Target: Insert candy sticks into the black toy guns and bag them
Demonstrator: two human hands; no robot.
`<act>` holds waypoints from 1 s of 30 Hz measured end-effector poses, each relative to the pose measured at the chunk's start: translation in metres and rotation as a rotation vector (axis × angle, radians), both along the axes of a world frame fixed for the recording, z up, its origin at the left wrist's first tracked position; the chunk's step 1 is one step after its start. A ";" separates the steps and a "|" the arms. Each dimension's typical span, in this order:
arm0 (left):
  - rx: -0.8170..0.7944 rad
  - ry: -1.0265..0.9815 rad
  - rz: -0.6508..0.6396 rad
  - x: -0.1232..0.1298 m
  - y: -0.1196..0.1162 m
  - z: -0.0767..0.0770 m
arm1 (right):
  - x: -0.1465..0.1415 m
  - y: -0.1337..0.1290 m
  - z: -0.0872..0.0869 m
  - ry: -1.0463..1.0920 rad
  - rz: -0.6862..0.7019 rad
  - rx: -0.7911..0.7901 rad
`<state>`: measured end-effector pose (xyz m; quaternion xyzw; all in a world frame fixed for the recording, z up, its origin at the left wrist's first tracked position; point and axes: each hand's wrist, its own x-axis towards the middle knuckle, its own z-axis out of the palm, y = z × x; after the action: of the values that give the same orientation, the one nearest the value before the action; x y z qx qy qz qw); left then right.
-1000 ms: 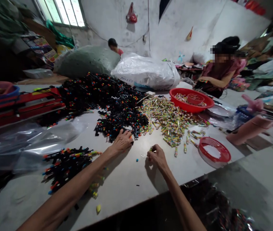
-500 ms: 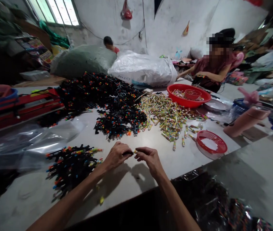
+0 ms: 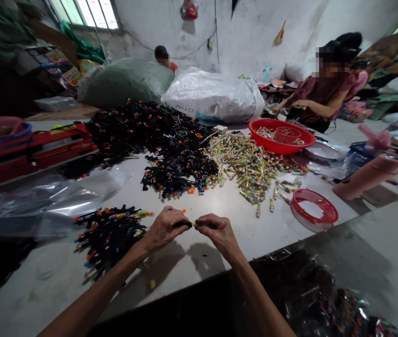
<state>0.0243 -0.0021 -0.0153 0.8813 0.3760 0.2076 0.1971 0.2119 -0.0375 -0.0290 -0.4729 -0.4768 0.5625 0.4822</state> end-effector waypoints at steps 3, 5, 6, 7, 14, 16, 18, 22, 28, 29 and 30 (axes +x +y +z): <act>-0.041 0.026 -0.020 0.000 0.001 0.001 | 0.001 -0.002 -0.002 -0.020 -0.041 -0.003; -0.053 0.030 -0.017 0.001 0.001 -0.001 | 0.002 -0.002 -0.002 -0.012 -0.054 -0.017; -0.059 0.025 -0.014 0.002 0.000 -0.002 | 0.002 -0.002 -0.002 -0.011 -0.044 -0.019; -0.063 0.017 -0.015 0.002 0.000 -0.003 | 0.002 -0.003 -0.001 -0.018 -0.026 -0.015; -0.112 0.008 -0.083 0.001 -0.002 -0.006 | 0.008 -0.005 0.003 -0.138 0.097 0.099; -0.139 -0.032 -0.079 0.000 -0.003 -0.004 | 0.008 -0.007 0.004 -0.155 0.107 0.110; -0.176 -0.082 -0.058 -0.001 -0.005 -0.002 | 0.006 -0.010 0.006 -0.180 0.114 0.127; -0.374 -0.142 -0.052 -0.006 -0.009 -0.005 | 0.000 -0.020 0.011 -0.305 0.200 0.225; -0.742 -0.229 -0.083 -0.015 -0.022 -0.022 | -0.004 -0.033 0.017 -0.488 0.400 0.233; -0.783 -0.234 -0.066 -0.016 -0.023 -0.024 | -0.005 -0.034 0.016 -0.487 0.414 0.221; -0.819 -0.234 -0.051 -0.017 -0.024 -0.024 | -0.006 -0.035 0.014 -0.481 0.423 0.214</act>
<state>0.0072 -0.0263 -0.0392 0.7097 0.3806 0.1347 0.5773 0.2063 -0.0729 -0.0151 -0.4293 -0.7210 0.4690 0.2754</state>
